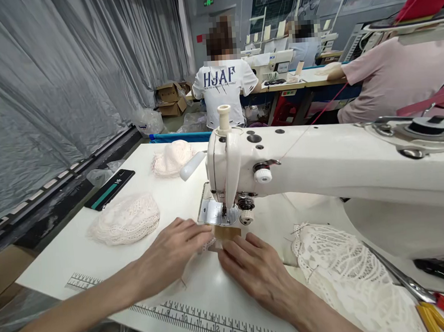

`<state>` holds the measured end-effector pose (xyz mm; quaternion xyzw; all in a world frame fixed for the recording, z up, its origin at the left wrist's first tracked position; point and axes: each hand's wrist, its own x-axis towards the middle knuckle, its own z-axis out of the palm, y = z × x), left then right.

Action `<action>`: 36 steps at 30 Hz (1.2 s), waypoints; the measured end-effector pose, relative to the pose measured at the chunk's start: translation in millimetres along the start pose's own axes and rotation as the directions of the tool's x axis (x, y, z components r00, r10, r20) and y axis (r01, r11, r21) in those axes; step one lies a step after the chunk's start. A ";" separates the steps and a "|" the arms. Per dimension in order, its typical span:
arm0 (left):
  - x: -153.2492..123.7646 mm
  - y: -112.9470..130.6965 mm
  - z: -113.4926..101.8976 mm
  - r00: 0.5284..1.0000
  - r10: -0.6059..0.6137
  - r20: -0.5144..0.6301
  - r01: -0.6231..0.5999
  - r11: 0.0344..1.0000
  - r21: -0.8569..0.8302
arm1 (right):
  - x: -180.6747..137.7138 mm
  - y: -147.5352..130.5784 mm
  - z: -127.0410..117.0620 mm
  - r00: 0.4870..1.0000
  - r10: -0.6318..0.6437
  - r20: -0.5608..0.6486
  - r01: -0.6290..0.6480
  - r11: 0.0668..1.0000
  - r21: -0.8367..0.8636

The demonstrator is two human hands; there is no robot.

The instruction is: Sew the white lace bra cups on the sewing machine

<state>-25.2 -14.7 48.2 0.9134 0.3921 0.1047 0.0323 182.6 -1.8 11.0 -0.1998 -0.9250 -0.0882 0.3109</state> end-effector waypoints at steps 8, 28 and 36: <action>25.6 -39.5 3.3 0.982 -0.045 0.182 0.113 0.916 -0.384 | -5.4 7.7 -0.4 0.998 -0.016 -0.068 0.015 1.000 -0.013; 39.6 -28.3 35.8 0.919 -0.394 0.026 0.379 0.863 -0.334 | -17.7 19.0 8.9 0.995 0.081 0.059 -0.079 0.996 -0.046; 40.8 -30.5 42.2 0.932 -0.362 -0.018 0.339 0.889 -0.308 | -16.0 18.4 11.9 0.980 0.156 0.120 -0.155 0.988 -0.015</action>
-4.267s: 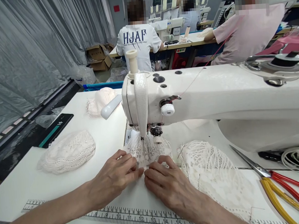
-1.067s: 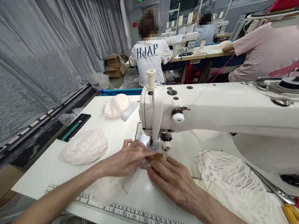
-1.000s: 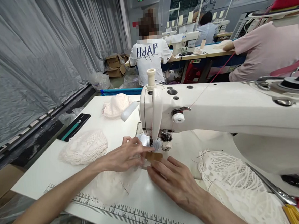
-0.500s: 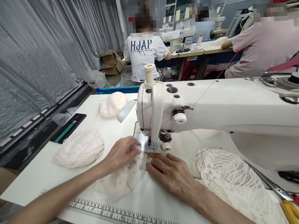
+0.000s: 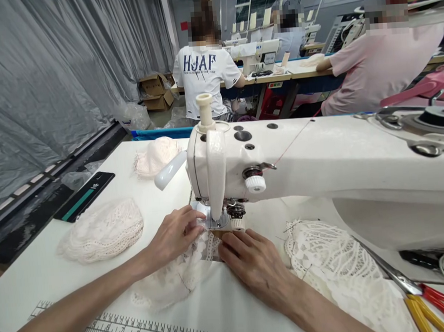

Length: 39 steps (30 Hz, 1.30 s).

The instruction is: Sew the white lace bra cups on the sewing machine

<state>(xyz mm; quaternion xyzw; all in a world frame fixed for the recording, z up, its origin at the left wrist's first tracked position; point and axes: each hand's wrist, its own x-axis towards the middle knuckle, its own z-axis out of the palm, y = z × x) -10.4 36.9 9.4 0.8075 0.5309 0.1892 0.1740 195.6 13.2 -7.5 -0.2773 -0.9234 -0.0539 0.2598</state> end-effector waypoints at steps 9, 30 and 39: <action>-0.6 2.0 1.7 1.000 0.007 -0.015 -0.006 0.999 0.049 | -2.4 -0.4 0.0 1.000 0.009 -0.014 -0.009 1.000 -0.008; -0.6 2.7 4.1 0.999 0.025 -0.024 -0.023 0.997 0.078 | 2.4 1.6 0.0 0.999 -0.048 0.002 0.048 0.998 -0.041; -0.2 3.3 3.1 0.999 0.036 -0.009 -0.035 0.998 0.052 | 3.8 0.4 -2.6 0.995 -0.073 0.064 0.079 0.992 -0.097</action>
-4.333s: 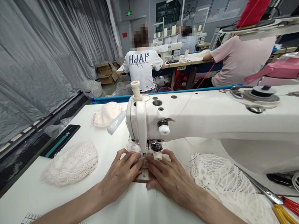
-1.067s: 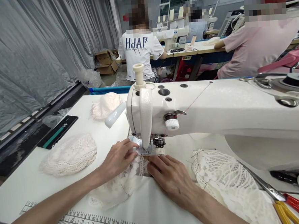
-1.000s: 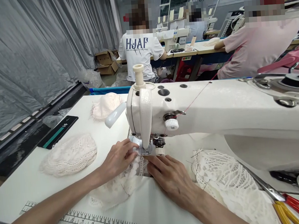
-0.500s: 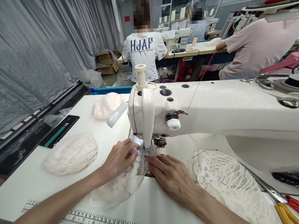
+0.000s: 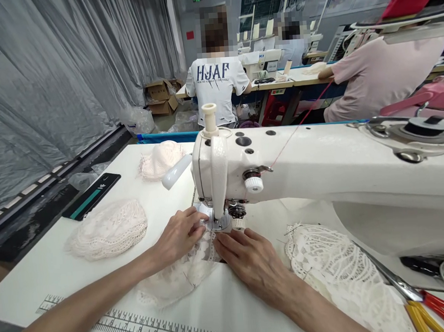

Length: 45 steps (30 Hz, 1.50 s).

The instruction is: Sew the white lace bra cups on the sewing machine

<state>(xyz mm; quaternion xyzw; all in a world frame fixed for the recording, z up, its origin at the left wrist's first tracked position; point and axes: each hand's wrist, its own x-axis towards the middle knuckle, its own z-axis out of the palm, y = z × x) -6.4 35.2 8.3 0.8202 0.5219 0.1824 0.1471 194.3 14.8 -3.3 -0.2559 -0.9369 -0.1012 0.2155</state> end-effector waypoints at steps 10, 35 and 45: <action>-5.9 8.6 -13.5 0.974 0.188 -0.127 -0.142 0.942 0.305 | 7.9 -8.2 -3.7 0.996 0.036 -0.086 -0.040 0.998 -0.045; 22.8 -10.1 -17.6 0.907 0.400 0.131 -0.419 0.890 0.180 | 7.6 -6.7 8.0 0.984 0.171 -0.041 -0.172 0.985 -0.031; 14.0 -6.1 -17.6 0.914 0.382 0.134 -0.403 0.889 0.219 | 5.2 -6.4 6.2 0.990 0.125 -0.072 -0.129 0.990 -0.058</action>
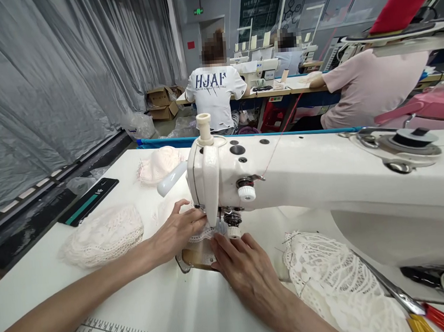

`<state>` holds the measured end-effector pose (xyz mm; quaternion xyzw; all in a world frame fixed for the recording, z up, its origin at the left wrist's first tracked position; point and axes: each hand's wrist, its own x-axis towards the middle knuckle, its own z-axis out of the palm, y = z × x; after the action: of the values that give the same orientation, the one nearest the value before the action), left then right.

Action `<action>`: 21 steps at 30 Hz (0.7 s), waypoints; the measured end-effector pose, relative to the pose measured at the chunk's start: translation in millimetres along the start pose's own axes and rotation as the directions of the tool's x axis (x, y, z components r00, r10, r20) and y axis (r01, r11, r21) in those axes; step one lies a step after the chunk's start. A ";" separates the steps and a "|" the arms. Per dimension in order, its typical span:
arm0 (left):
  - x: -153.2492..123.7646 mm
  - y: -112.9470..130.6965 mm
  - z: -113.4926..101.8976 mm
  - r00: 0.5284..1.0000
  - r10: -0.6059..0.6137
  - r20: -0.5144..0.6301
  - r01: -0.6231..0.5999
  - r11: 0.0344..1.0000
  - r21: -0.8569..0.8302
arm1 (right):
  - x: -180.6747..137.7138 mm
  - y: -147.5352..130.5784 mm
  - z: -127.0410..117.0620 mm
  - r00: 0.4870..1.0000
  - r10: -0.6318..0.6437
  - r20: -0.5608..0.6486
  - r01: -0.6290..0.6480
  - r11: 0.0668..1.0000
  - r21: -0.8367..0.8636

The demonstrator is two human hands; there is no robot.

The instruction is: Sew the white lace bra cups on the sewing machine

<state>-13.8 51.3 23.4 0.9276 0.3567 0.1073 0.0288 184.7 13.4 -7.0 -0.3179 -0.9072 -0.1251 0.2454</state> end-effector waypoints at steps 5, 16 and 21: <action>-13.7 23.6 7.4 0.995 0.051 -0.080 -0.047 0.997 0.055 | -2.0 0.7 -6.0 1.000 -0.023 0.001 0.023 0.997 0.067; -16.8 31.9 17.8 0.953 0.122 -0.278 -0.080 0.984 0.158 | -7.7 2.2 -5.3 0.999 -0.036 0.013 0.034 0.986 0.162; -18.9 32.6 19.5 0.951 0.110 -0.288 -0.065 0.985 0.161 | -7.4 3.0 -5.3 0.999 -0.030 0.020 0.026 0.986 0.163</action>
<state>-1.9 14.9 5.2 0.9156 0.3223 0.2191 -0.0993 193.6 9.9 -6.1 -0.2853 -0.9215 -0.0503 0.2585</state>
